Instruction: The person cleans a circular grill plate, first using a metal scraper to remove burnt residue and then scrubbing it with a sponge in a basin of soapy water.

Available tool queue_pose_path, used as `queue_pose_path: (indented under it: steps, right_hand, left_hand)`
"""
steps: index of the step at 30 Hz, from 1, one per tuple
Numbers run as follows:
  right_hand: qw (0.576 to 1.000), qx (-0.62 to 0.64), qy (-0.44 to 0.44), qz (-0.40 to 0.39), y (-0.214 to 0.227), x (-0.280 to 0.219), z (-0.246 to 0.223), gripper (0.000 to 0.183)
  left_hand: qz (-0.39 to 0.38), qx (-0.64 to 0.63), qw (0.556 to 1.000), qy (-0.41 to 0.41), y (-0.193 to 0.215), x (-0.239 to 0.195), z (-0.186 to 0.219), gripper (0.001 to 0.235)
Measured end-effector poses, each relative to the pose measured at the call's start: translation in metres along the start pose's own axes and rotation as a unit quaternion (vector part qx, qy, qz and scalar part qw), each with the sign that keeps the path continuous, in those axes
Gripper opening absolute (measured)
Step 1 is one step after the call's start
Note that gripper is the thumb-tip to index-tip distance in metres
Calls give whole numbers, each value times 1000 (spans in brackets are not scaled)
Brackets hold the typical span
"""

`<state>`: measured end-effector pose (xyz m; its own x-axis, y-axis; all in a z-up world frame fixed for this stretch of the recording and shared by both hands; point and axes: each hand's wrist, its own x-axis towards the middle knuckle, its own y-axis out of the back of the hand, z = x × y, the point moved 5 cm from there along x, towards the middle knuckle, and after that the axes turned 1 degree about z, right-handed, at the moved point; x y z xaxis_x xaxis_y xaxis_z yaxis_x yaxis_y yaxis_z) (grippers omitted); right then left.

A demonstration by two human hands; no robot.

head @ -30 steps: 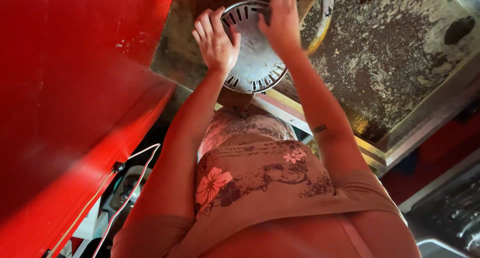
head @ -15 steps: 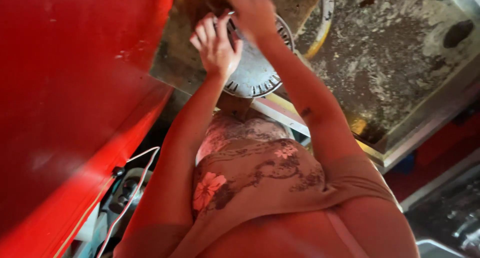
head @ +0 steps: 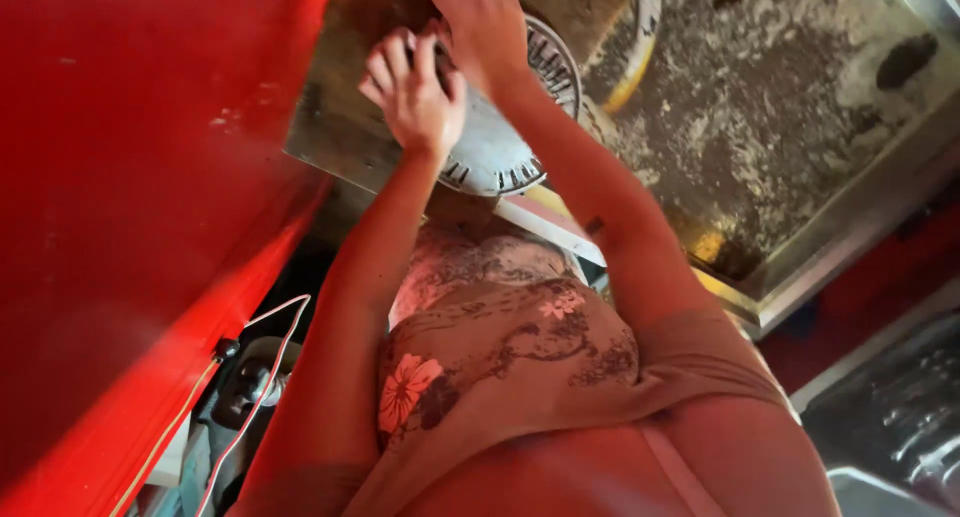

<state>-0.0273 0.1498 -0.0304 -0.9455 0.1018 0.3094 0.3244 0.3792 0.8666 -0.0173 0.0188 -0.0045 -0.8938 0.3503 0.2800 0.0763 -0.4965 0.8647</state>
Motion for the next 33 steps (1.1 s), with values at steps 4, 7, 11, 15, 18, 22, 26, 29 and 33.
queue_pose_path:
  steps: [4, 7, 11, 15, 18, 22, 26, 29, 33]
  right_hand:
    - [994, -32, -98, -25, 42, -32, 43, 32]
    - [985, -55, -160, 23, 89, -77, 51, 23]
    - [984, -50, -166, 37, 36, -38, 42, 27]
    - [992, -50, -108, -37, -4, -11, 20, 21]
    - [995, -3, -98, 28, 44, -42, 38, 35]
    - [986, -49, -157, 22, 74, -75, 52, 23]
    - [987, -26, -150, 42, 24, -20, 34, 32]
    - [996, -7, -86, 22, -9, -5, -9, 21]
    - [997, -11, -62, 47, 29, -47, 0, 23]
  left_hand:
    - [3, 4, 1000, 17, -4, 0, -4, 46]
    - [16, 20, 1000, 9, -2, 0, -1, 47]
    - [9, 13, 1000, 5, -4, 2, -2, 47]
    - [8, 14, 1000, 10, -2, -6, 2, 48]
    - [12, 14, 1000, 6, -3, 0, -2, 48]
    - [-15, 8, 1000, 15, -2, 0, -2, 49]
    - [-15, 15, 1000, 13, -1, 2, -2, 51]
    - [-54, 18, 998, 39, -10, -10, -6, 47]
    - [-38, 9, 998, 47, -13, 1, -14, 51]
